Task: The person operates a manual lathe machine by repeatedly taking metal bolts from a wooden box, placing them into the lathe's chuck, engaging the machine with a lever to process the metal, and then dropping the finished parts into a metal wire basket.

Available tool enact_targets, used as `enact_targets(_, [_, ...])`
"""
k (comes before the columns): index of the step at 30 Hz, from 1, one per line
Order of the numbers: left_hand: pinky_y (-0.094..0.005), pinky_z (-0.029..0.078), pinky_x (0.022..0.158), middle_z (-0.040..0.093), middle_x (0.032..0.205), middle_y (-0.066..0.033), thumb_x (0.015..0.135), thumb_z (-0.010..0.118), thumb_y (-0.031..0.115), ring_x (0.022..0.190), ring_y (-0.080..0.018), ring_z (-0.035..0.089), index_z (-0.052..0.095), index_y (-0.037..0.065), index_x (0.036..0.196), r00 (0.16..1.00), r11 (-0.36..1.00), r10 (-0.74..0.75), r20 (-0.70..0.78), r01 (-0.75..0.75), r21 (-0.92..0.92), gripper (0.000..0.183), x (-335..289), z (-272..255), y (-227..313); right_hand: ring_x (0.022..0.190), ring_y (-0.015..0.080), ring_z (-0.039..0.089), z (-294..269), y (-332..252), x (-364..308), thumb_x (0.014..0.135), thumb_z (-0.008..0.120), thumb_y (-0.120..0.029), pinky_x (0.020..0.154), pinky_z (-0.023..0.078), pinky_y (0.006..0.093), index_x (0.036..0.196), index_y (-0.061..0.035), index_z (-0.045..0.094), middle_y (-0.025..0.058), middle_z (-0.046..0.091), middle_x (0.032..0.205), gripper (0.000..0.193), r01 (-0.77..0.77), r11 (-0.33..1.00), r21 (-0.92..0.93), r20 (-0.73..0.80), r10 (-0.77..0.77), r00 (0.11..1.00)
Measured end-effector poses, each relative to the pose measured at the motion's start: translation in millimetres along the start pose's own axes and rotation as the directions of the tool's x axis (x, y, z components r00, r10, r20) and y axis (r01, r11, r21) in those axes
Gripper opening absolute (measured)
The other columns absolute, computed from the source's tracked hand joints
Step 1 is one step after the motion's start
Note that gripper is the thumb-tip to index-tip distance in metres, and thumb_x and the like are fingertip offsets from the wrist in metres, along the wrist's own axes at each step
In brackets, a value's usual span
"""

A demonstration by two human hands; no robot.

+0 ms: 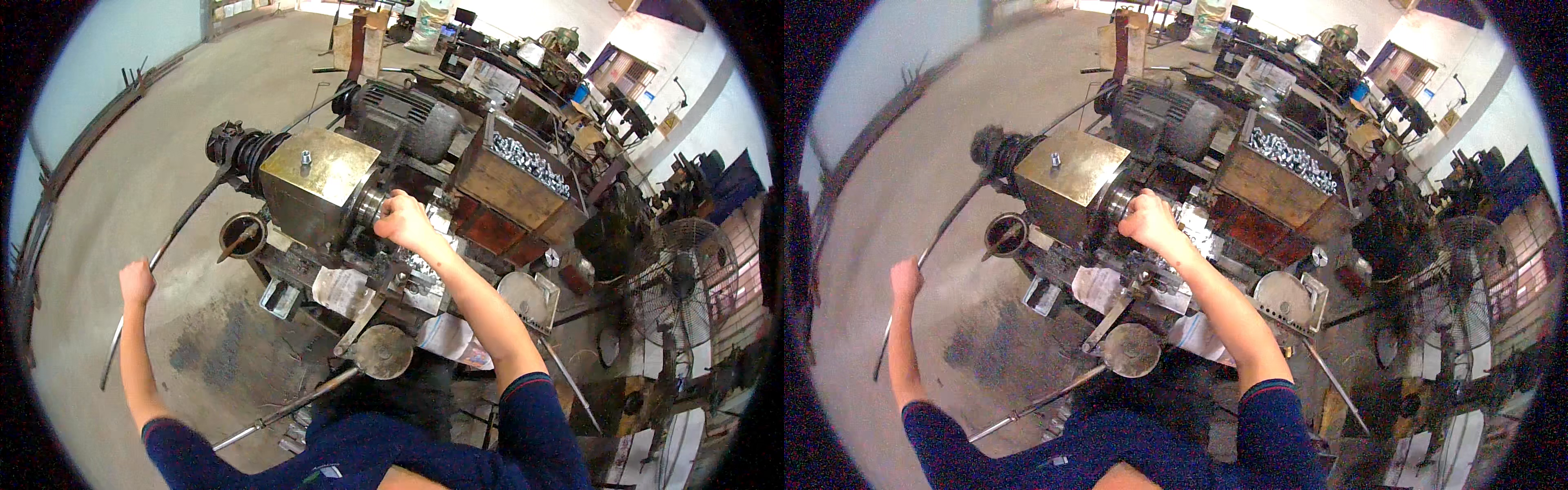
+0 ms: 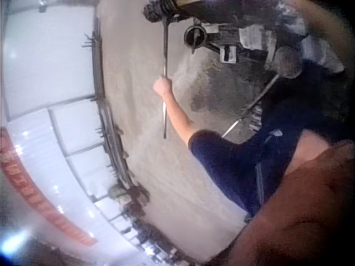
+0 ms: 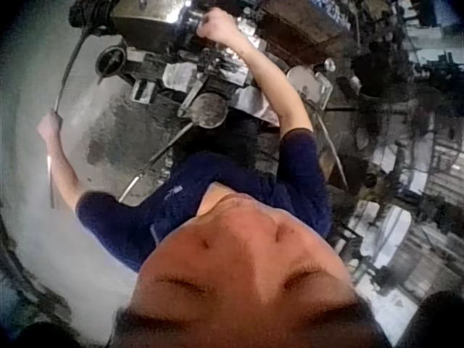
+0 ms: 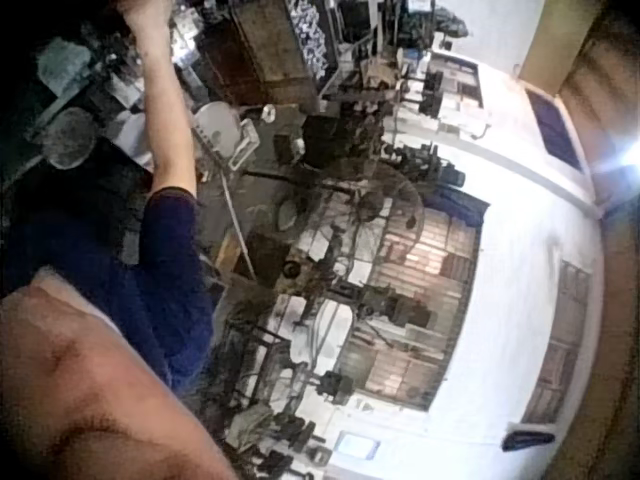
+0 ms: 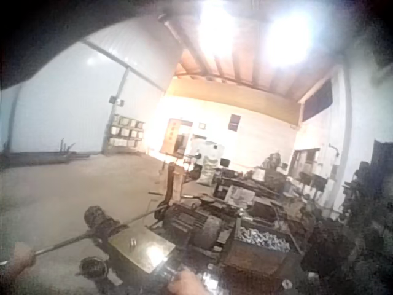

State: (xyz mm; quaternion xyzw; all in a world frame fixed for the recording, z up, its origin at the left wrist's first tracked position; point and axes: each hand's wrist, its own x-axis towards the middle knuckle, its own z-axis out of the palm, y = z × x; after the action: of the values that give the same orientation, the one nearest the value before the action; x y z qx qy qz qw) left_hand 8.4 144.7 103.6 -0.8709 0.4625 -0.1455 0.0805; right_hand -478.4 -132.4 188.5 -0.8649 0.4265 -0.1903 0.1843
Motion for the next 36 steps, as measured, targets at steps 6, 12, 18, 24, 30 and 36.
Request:
enact_targets(6, [-0.042,0.048,0.069,0.062,0.081,-0.0175,0.073,0.053,0.008,0.078,-0.0335,0.06,0.061,0.002,0.088,0.989,0.977,-0.142,0.027,0.145,-0.159,0.017,16.7,6.1,3.5,0.096,0.0361,0.056,-36.7,5.8,-26.0,0.054,0.062,-0.017,0.083,0.045,0.0355,0.074,-0.0018,0.065,0.0207,0.051,0.118,0.025,0.274,0.961,0.027,-0.228,-0.261,0.938])
enact_targets(12, [-0.0352,0.045,0.076,0.062,0.092,-0.0137,0.08,0.056,0.014,0.087,-0.0205,0.059,0.058,0.003,0.103,0.928,0.245,-0.317,-0.194,-0.118,-0.962,0.026,-32.9,16.1,157.1,0.092,0.0298,0.057,-105.0,80.9,-129.2,0.056,0.062,-0.011,0.081,0.046,0.035,0.081,-0.0022,0.063,0.0134,0.062,0.095,0.027,0.261,0.964,0.056,-0.364,-0.224,0.904])
enact_targets(18, [-0.042,0.048,0.072,0.061,0.095,-0.0144,0.064,0.068,0.024,0.089,-0.0315,0.06,0.057,0.01,0.102,0.885,0.849,0.38,0.268,-0.219,-0.48,0.041,-57.7,106.6,259.9,0.071,0.0166,0.061,-121.4,136.7,-260.0,0.061,0.057,-0.008,0.063,0.048,0.0282,0.1,-0.0029,0.062,0.0111,0.065,0.08,0.039,-0.459,0.85,0.258,-0.224,0.515,0.827])
enact_targets(24, [-0.0378,0.049,0.06,0.064,0.081,-0.0056,0.07,0.058,0.016,0.072,-0.0275,0.062,0.062,0.015,0.084,0.79,0.81,0.585,0.18,-0.58,-0.085,0.015,-8.4,104.5,258.4,0.093,0.0307,0.059,-128.3,232.7,-395.5,0.055,0.065,-0.02,0.082,0.045,0.0348,0.1,-0.0061,0.064,0.0176,0.062,0.096,0.046,-0.763,0.639,-0.094,-0.491,0.637,0.594])
enact_targets(30, [-0.0375,0.048,0.067,0.064,0.078,-0.0114,0.07,0.065,0.023,0.076,-0.0275,0.061,0.063,0.012,0.098,0.905,0.815,0.36,0.226,-0.187,-0.549,0.03,-31.8,91.7,237.4,0.094,0.0346,0.056,-122.2,307.6,-560.0,0.071,0.057,-0.02,0.082,0.043,0.043,0.093,-0.0075,0.059,0.0159,0.062,0.094,0.025,-0.899,0.0,-0.438,-0.44,0.872,0.215])
enact_targets(36, [-0.0328,0.051,0.055,0.064,0.078,-0.0165,0.071,0.064,0.014,0.059,-0.0209,0.062,0.06,-0.002,0.102,0.775,0.669,0.311,0.55,0.233,-0.706,0.035,-85.2,168.3,140.2,0.079,0.0376,0.059,-67.9,213.4,-542.8,0.058,0.059,-0.016,0.07,0.048,0.0442,0.084,-0.003,0.059,0.0207,0.061,0.083,0.03,-0.95,0.113,-0.29,-0.433,0.87,0.235])
